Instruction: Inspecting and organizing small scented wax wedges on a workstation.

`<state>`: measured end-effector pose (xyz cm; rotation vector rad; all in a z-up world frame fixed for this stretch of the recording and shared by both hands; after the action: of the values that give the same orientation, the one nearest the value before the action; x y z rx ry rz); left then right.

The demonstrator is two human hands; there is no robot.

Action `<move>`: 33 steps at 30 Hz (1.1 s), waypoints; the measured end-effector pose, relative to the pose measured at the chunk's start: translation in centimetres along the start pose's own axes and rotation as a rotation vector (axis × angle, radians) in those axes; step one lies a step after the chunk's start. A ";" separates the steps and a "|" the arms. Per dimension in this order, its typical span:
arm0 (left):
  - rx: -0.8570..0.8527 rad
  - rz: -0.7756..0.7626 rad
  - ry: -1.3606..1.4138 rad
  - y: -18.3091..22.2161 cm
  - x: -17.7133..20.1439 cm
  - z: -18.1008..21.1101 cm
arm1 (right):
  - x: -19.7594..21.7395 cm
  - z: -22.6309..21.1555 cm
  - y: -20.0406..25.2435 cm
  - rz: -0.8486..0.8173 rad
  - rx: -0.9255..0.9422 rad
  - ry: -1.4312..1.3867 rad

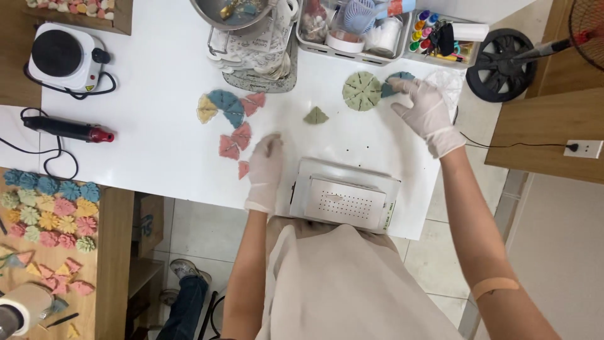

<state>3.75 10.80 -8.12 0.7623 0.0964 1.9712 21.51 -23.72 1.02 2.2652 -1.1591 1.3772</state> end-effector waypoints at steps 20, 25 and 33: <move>0.023 0.271 -0.689 -14.5 5.7 -6.9 | 1.9 -19.7 12.4 0.467 -0.821 -0.295; -0.055 0.347 -0.724 -12.0 7.5 -3.8 | 1.8 -21.9 11.6 0.491 -0.807 -0.264; -0.332 -0.189 -0.172 3.6 3.8 6.5 | -1.3 -24.7 8.1 0.526 -0.779 -0.614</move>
<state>3.31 10.46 0.17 0.6732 -0.2481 1.6792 -0.48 -14.33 11.37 1.8602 -2.1184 0.1647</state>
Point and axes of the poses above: each hand's wrist, its own y-axis away from the middle knuckle, its own x-axis out of the back of the hand, z = x × y, the point moved 4 cm from there along -y, towards the middle knuckle, and after that the axes turned 12 degrees about x, right-handed, at the moved point
